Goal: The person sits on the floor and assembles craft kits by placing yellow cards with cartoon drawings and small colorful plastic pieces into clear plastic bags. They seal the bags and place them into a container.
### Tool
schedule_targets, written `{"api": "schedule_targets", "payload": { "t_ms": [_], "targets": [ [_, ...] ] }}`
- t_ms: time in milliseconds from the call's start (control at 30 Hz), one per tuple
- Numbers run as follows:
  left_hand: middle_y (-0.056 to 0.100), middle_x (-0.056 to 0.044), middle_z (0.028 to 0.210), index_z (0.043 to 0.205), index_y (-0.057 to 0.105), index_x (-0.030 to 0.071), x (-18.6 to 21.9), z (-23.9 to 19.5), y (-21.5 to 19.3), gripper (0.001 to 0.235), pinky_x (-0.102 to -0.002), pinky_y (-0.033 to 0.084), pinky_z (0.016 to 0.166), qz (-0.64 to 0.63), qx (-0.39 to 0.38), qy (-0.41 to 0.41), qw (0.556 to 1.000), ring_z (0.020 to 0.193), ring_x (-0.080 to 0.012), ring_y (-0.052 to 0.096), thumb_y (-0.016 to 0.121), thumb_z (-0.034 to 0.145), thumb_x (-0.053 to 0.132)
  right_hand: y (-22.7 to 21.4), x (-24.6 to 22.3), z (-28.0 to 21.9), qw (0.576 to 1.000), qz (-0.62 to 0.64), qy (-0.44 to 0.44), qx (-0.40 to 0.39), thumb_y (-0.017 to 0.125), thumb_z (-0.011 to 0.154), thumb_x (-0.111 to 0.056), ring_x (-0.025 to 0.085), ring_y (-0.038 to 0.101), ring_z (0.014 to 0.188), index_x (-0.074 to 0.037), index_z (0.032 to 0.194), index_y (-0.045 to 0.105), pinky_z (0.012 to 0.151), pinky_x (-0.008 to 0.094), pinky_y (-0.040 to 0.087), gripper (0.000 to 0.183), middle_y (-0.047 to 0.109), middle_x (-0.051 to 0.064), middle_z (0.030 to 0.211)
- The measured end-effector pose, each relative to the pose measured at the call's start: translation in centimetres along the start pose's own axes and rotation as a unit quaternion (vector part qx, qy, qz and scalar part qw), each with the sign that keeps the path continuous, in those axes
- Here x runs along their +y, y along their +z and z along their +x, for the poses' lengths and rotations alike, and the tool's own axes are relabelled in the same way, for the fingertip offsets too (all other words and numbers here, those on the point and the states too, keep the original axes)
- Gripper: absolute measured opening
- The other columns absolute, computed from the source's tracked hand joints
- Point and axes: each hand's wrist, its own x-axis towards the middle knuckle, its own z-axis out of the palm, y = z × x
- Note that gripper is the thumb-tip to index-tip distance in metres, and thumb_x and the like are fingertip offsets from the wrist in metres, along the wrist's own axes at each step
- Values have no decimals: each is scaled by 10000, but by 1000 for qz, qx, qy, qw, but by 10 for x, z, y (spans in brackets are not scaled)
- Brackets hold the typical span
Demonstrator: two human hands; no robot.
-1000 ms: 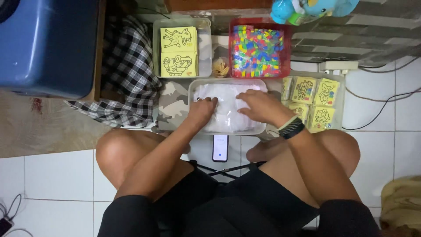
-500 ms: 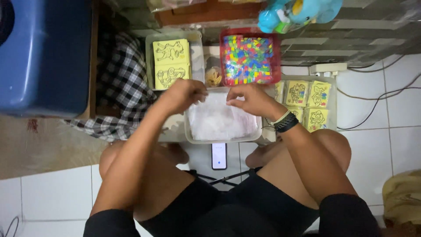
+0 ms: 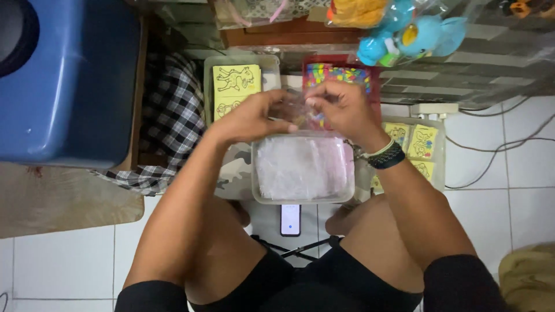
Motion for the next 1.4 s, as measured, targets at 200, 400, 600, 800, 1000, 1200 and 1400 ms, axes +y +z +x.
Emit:
{"api": "schedule_targets", "payload": {
  "t_ms": [200,400,600,800,1000,1200,1400],
  "targets": [
    [769,-271,931,1102,691,-60,-17,19,17,177,-330,674,700,-64,15,-29,997,851,-256,801,678,949,28,4,10,-1,1000,11,19,5,777,946,-7,99,655,623,-11,1046,752,607,228,546,103,704,83,690],
    [765,-199,836,1056,712,-53,7,15,10,147,-276,655,632,-74,52,-24,996,704,-168,742,695,918,-8,-10,1,-13,991,61,-3,123,635,1060,-13,134,691,773,24,1262,625,716,243,578,206,703,110,855],
    [762,-87,690,948,798,118,-9,24,9,102,-239,601,530,6,151,-3,988,574,-101,728,815,849,97,-9,-19,-17,990,41,-79,109,750,993,-62,163,638,1040,18,1251,565,865,264,534,328,626,132,1227],
    [740,-48,628,864,802,171,-2,21,18,89,-236,574,557,43,207,17,977,536,-107,710,846,811,115,0,-7,-18,989,-29,-133,58,893,874,-90,161,544,876,45,1149,710,772,277,448,358,624,123,1032],
    [767,-146,735,1015,791,62,8,10,27,160,-276,574,557,6,176,22,984,559,-123,676,801,857,41,1,3,-20,993,-20,-69,94,779,987,-43,166,625,818,19,1005,751,777,299,494,70,685,137,869],
    [776,-183,825,1059,760,22,4,6,27,170,-282,634,615,-69,159,58,983,667,-155,737,735,891,5,7,-6,-18,991,70,-53,104,716,1043,-39,140,648,940,32,1064,676,878,298,526,85,709,140,989],
    [771,-197,832,1055,739,-9,-17,6,18,166,-301,659,648,-90,182,40,978,709,-180,754,771,894,18,12,-13,-10,990,71,-17,120,711,1053,-61,86,632,784,24,993,674,775,237,522,111,669,70,800]
  ]
}}
